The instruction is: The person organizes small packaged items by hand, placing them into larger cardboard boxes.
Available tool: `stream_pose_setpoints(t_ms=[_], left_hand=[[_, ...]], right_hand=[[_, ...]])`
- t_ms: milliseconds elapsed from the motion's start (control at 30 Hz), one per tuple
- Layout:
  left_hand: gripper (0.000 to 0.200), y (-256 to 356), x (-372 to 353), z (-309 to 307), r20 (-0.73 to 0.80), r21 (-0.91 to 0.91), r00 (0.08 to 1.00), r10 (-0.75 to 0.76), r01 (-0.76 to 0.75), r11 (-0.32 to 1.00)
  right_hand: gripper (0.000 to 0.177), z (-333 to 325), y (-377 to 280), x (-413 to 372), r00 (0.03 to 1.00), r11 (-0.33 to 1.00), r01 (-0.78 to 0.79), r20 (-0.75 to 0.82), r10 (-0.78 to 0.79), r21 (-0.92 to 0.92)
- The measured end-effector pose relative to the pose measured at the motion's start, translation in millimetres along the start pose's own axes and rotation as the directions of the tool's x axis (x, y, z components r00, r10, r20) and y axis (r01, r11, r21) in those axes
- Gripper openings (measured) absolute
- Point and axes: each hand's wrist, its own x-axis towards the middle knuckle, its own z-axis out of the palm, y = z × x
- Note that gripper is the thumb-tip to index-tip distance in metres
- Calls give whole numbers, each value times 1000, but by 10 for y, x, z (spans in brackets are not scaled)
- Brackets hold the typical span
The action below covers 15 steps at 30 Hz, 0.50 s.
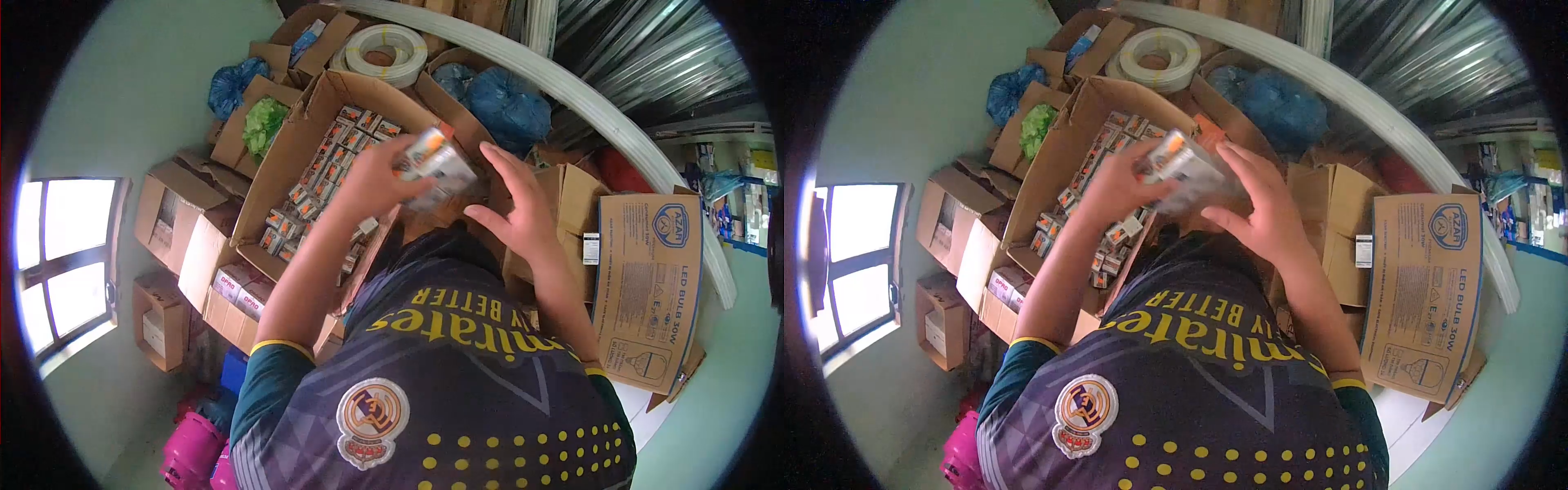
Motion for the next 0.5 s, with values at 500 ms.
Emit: stream_pose_setpoints(t_ms=[500], left_hand=[[72,-2635,-81,-48,-697,125,533,-479,749,651]], right_hand=[[32,-56,809,-2234,577,620,-756,-234,783,210]])
